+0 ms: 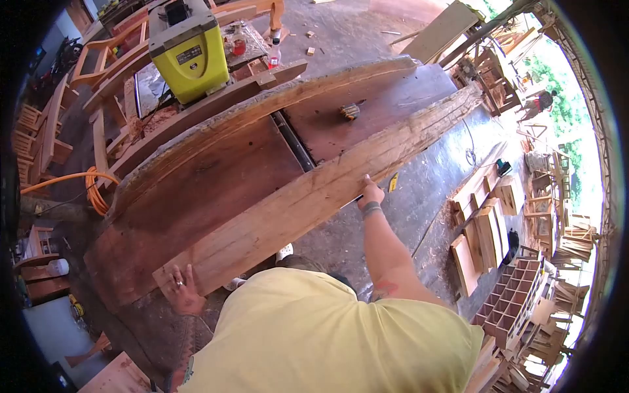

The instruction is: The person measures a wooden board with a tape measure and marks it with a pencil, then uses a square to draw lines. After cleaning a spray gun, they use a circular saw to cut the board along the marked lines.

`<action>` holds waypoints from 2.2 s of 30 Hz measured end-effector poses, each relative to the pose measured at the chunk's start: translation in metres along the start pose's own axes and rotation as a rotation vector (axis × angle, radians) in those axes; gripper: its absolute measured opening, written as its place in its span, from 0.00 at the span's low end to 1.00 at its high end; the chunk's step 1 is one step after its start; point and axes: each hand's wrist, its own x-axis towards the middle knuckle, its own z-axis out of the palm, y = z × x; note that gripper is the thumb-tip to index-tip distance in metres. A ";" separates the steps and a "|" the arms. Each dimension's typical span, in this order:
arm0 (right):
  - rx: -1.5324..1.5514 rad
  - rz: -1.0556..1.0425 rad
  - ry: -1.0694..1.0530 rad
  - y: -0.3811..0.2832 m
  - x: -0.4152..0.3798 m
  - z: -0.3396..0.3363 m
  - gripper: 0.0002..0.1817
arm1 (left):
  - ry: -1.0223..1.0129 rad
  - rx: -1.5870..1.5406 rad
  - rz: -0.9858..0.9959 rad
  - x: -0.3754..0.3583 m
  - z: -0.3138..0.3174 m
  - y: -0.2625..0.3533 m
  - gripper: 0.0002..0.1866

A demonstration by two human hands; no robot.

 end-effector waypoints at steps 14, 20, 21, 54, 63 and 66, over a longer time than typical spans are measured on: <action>-1.219 -0.837 -0.175 -0.064 -0.041 0.021 0.26 | -0.209 -0.234 -0.238 0.040 -0.012 -0.002 0.79; -1.546 -0.997 -1.094 -0.011 -0.131 0.102 0.26 | -0.200 -0.255 -0.271 0.044 0.006 0.001 0.84; -1.610 -1.037 -1.173 0.009 -0.147 0.121 0.27 | -0.190 -0.249 -0.268 0.042 0.005 0.001 0.84; -1.922 -0.932 -0.877 -0.117 0.168 0.243 0.50 | -0.394 -0.394 -0.272 0.074 -0.067 0.186 0.75; -1.295 -0.825 -1.692 -0.043 -0.046 0.192 0.35 | 0.098 -1.732 -0.131 0.130 -0.096 0.284 0.22; -1.303 -0.752 -2.076 -0.019 -0.169 0.168 0.35 | 0.153 -1.924 -0.169 0.135 -0.104 0.281 0.18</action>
